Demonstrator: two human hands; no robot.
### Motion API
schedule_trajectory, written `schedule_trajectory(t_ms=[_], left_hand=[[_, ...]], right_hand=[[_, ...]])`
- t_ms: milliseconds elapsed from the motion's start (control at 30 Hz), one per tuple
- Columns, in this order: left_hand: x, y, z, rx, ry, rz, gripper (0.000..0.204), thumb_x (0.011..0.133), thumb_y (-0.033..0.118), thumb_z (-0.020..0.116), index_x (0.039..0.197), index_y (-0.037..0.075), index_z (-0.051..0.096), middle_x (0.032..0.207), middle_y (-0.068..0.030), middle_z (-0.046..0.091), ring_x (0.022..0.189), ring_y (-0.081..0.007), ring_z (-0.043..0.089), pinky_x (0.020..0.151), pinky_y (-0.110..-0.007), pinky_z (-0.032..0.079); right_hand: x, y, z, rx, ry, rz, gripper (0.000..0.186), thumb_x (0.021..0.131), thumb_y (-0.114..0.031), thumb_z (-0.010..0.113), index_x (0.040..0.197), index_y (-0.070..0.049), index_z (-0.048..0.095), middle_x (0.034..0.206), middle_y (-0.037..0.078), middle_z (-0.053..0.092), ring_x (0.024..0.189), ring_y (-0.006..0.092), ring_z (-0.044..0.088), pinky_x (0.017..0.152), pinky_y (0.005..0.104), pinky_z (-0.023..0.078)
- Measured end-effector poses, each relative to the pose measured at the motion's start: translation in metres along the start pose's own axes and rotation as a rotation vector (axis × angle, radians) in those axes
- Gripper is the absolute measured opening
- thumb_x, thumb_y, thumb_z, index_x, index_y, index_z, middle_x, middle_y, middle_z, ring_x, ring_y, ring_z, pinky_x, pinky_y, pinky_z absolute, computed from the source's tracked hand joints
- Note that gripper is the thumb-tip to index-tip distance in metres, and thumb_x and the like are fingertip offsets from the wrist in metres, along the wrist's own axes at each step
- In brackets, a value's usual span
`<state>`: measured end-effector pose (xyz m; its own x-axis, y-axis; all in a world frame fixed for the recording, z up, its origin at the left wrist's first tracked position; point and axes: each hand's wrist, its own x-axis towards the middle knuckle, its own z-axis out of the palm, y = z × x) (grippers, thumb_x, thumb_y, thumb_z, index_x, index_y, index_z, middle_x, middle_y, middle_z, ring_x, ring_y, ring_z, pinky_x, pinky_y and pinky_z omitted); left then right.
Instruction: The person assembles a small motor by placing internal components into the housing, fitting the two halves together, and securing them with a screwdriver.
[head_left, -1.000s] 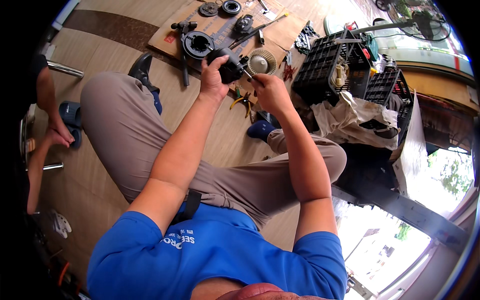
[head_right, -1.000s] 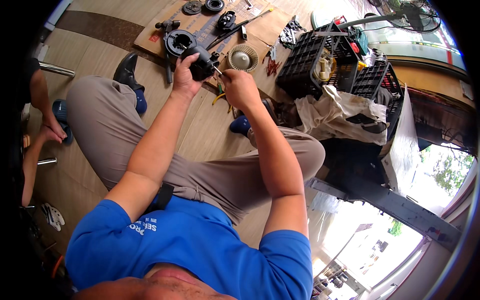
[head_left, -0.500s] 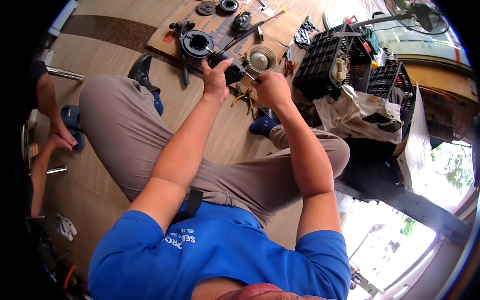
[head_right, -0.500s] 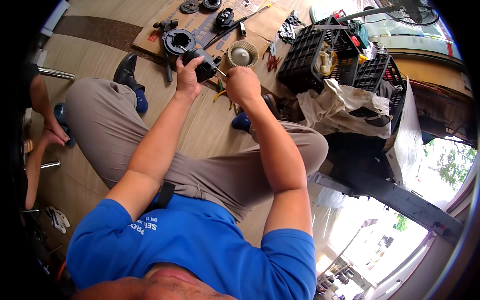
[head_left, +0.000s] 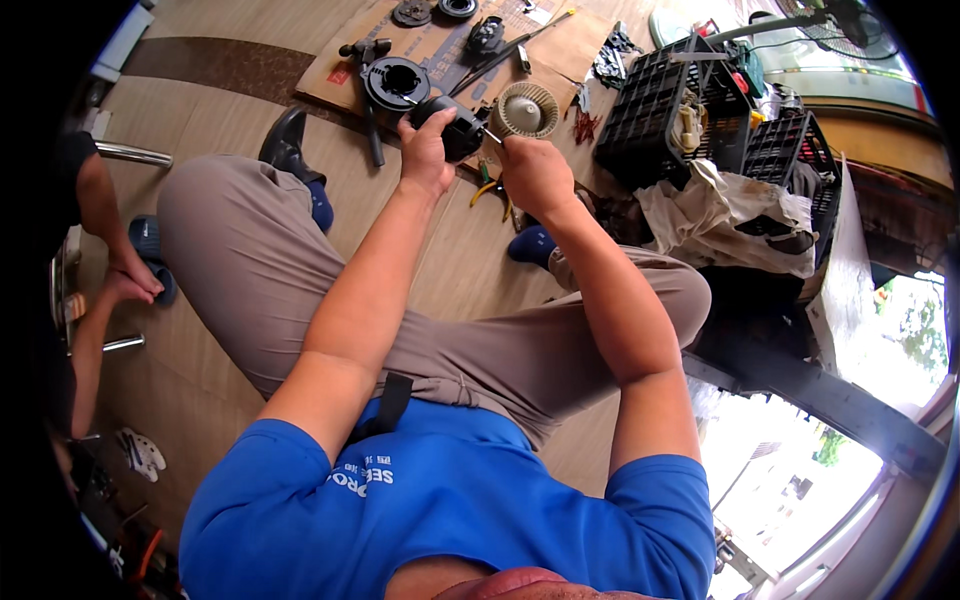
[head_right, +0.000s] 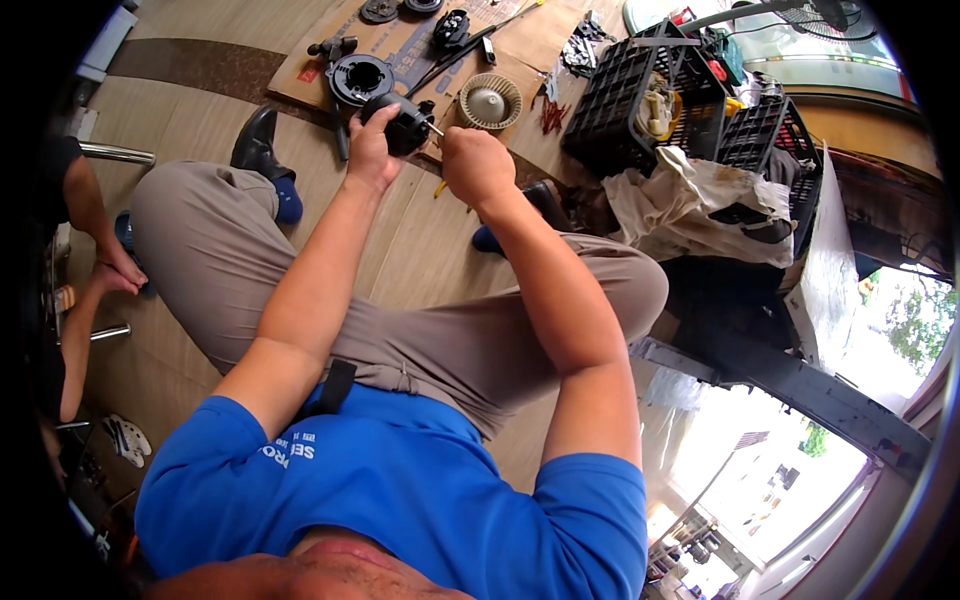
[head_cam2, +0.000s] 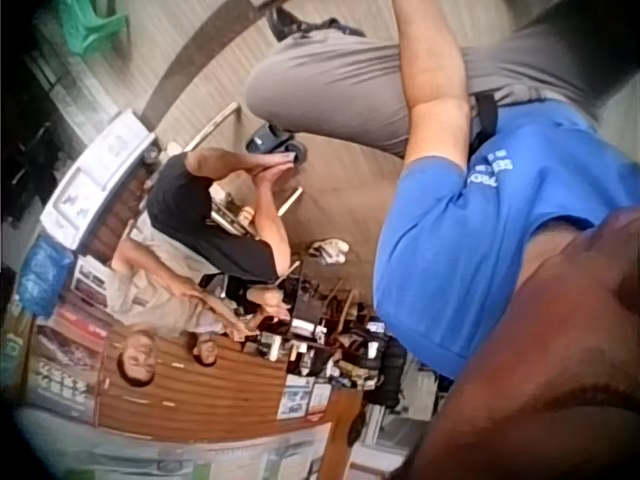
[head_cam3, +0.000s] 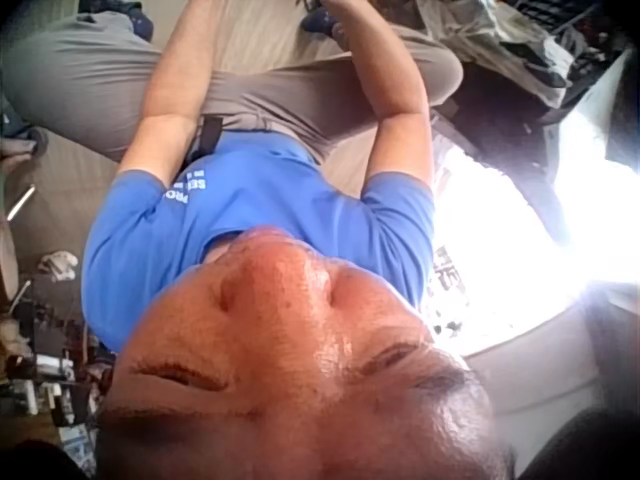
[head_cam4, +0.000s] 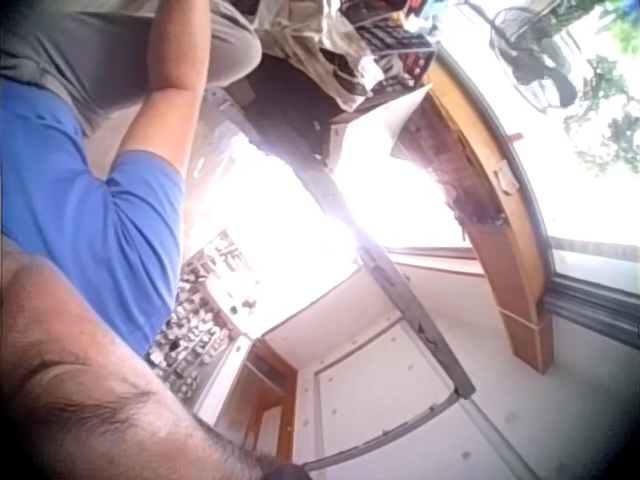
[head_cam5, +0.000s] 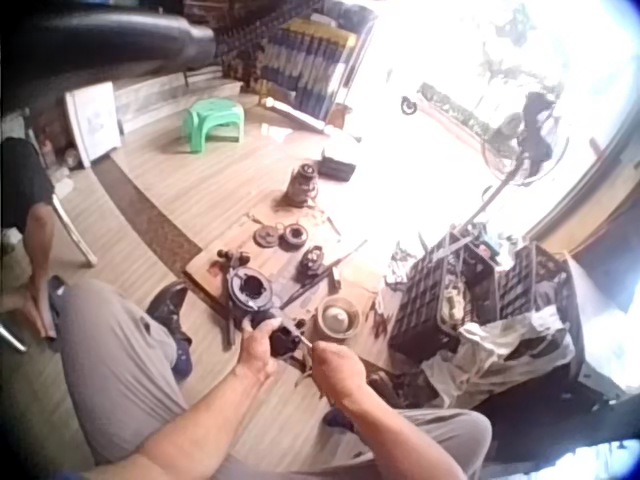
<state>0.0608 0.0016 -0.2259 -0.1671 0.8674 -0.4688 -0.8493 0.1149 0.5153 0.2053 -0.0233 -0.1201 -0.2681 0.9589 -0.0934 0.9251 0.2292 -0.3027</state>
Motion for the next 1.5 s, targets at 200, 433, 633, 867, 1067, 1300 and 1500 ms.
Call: schedule_trajectory(t_ms=[200,433,633,867,1067,1300,1500], left_hand=[[0.000,0.000,0.006,0.119,0.047,0.052,0.051,0.080,0.005,0.072,0.122,0.013,0.044,0.106,-0.0112,0.059,0.083,-0.0276,0.068,0.063,-0.050,0.060],[-0.005,0.010,0.004,0.134,0.094,-0.149,0.037,0.083,0.012,0.070,0.115,0.013,0.052,0.099,-0.0123,0.065,0.084,-0.0327,0.069,0.065,-0.059,0.059],[0.017,0.009,-0.031,-0.074,0.109,-0.378,0.029,0.091,0.034,0.055,0.112,0.015,0.059,0.107,-0.0123,0.067,0.097,-0.0330,0.065,0.082,-0.059,0.051],[0.015,0.030,-0.015,-0.176,0.206,-0.401,0.039,0.092,0.043,0.048,0.115,0.014,0.061,0.119,-0.0144,0.064,0.105,-0.0359,0.060,0.087,-0.057,0.047],[0.016,0.029,-0.023,-0.225,0.031,-0.399,0.047,0.093,0.046,0.046,0.124,0.013,0.060,0.122,-0.0141,0.064,0.108,-0.0344,0.060,0.087,-0.056,0.048],[0.015,0.043,-0.018,-0.263,-0.025,-0.273,0.063,0.089,0.067,0.056,0.123,0.014,0.055,0.115,-0.0146,0.065,0.104,-0.0348,0.061,0.083,-0.057,0.048],[0.022,0.042,-0.024,-0.229,-0.051,-0.281,0.052,0.091,0.050,0.052,0.125,0.011,0.061,0.124,-0.0134,0.065,0.109,-0.0308,0.061,0.089,-0.052,0.048]], right_hand=[[0.000,0.008,0.016,-0.114,-0.016,-0.049,0.019,0.090,-0.016,0.057,0.084,0.001,0.065,0.087,0.021,0.070,0.089,0.0409,0.067,0.075,0.0479,0.054],[0.010,0.006,-0.001,0.808,-0.373,0.455,0.022,0.096,-0.017,0.061,0.087,0.003,0.066,0.062,0.001,0.055,0.046,0.0098,0.048,0.042,0.0280,0.036],[0.016,-0.004,-0.041,1.328,-0.348,0.627,0.019,0.097,-0.022,0.060,0.096,-0.002,0.061,0.069,0.005,0.058,0.054,0.0156,0.054,0.046,0.0338,0.043],[-0.005,0.017,0.012,1.564,-0.659,0.841,0.021,0.099,-0.025,0.059,0.095,-0.004,0.056,0.069,0.009,0.056,0.058,0.0232,0.058,0.054,0.0418,0.051],[-0.008,0.000,-0.038,1.512,-0.450,0.600,0.021,0.090,-0.009,0.067,0.105,-0.005,0.051,0.082,0.008,0.060,0.060,0.0204,0.060,0.048,0.0378,0.051],[-0.019,-0.040,-0.061,0.482,-0.088,0.006,0.046,0.087,-0.009,0.067,0.130,0.001,0.054,0.090,0.021,0.065,0.074,0.0332,0.065,0.074,0.0376,0.051],[-0.033,-0.045,-0.070,0.521,-0.162,0.051,0.041,0.087,-0.012,0.066,0.125,0.000,0.060,0.089,0.024,0.068,0.081,0.0359,0.068,0.074,0.0381,0.052]])
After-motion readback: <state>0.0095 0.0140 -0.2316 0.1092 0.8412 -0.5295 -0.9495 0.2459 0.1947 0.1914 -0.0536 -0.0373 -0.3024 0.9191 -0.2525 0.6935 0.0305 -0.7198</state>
